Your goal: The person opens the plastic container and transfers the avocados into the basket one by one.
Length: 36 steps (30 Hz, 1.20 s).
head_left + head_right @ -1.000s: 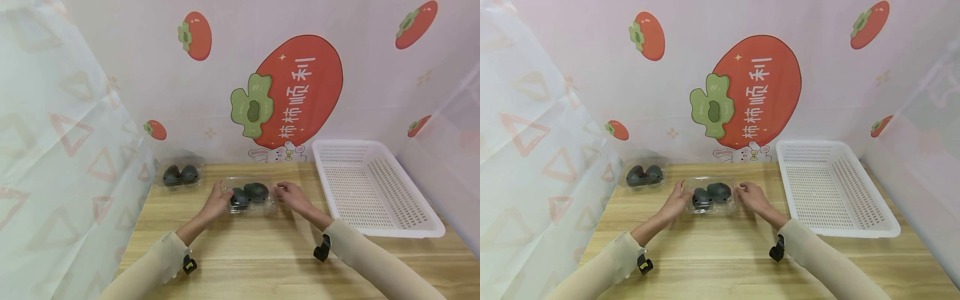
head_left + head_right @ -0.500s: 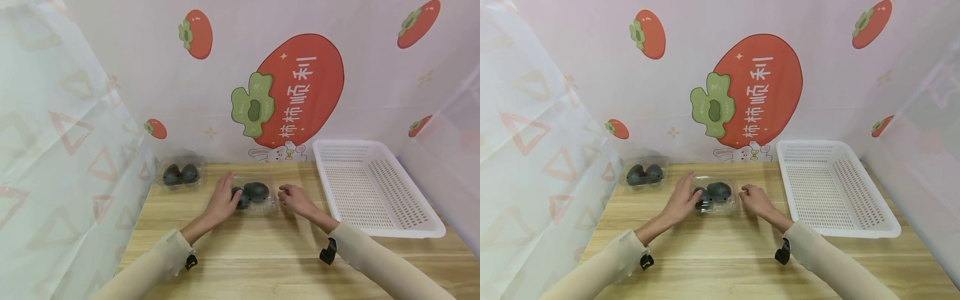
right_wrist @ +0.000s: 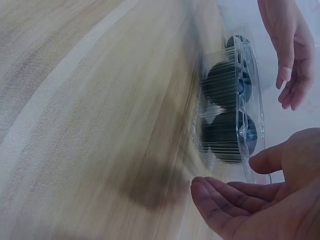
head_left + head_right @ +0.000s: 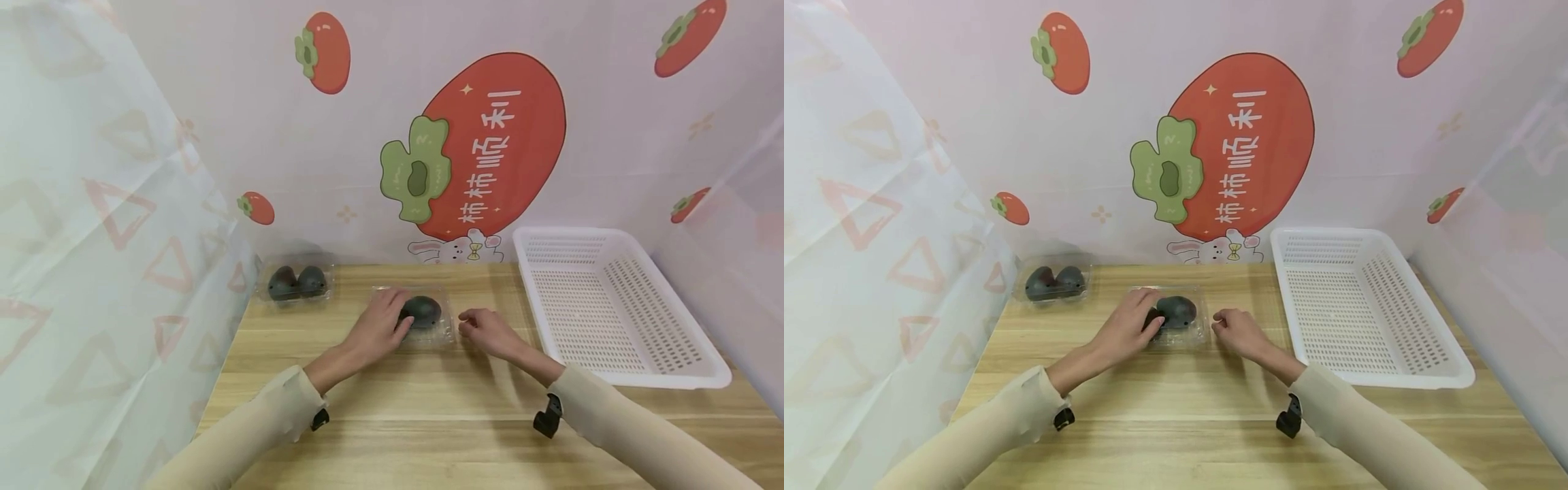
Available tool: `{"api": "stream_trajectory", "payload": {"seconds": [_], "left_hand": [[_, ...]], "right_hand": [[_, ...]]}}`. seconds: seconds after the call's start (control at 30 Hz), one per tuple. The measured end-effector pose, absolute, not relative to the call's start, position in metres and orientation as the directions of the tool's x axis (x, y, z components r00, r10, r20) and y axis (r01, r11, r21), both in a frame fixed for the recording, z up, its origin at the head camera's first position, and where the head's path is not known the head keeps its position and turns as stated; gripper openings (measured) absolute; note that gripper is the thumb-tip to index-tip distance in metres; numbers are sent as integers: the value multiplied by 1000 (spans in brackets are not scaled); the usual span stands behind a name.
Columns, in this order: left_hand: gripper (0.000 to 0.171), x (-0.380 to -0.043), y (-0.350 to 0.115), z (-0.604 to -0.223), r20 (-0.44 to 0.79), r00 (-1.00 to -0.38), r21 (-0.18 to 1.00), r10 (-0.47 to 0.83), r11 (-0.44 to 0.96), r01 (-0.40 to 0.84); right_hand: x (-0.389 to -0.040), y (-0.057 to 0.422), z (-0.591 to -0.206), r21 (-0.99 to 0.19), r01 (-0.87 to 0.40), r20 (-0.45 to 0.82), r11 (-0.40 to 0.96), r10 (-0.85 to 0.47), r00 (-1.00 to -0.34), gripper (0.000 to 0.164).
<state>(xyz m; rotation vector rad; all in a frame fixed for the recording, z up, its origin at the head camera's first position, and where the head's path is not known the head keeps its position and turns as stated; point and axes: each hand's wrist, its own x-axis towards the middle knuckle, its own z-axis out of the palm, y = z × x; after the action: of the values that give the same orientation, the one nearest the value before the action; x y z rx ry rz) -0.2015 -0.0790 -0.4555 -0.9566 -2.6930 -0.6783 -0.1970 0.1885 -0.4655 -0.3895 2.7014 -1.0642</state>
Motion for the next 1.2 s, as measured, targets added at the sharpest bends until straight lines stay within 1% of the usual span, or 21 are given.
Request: {"api": "stream_trajectory", "payload": {"seconds": [0.13,0.27,0.37,0.57,0.67,0.97,1.2], "left_hand": [[33,-202,-72,-455,351,-724,287,594,668,687],[31,-201,-64,-453,321,-710,247,627,668,702],[31,-201,-59,-451,309,-692,222,653,658,720],[24,-202,-51,-453,313,-619,153,721,604,782],[23,-201,-48,-453,296,-598,138,744,587,798],[20,-200,-39,-453,259,-568,81,781,568,819],[18,-202,-33,-453,214,-556,59,803,558,828]], "right_hand": [[-193,191,-464,-683,-178,-107,708,-339,-935,36],[-189,191,-463,-668,-202,-100,717,-355,-929,35],[-188,191,-463,-677,-204,-107,707,-369,-923,34],[-185,191,-463,-706,-169,-165,687,-392,-905,34],[-184,191,-465,-735,-123,-204,666,-392,-897,32],[-181,191,-473,-847,-26,-238,531,-422,-875,25],[-182,192,-476,-930,133,-293,343,-472,-831,29]]}}
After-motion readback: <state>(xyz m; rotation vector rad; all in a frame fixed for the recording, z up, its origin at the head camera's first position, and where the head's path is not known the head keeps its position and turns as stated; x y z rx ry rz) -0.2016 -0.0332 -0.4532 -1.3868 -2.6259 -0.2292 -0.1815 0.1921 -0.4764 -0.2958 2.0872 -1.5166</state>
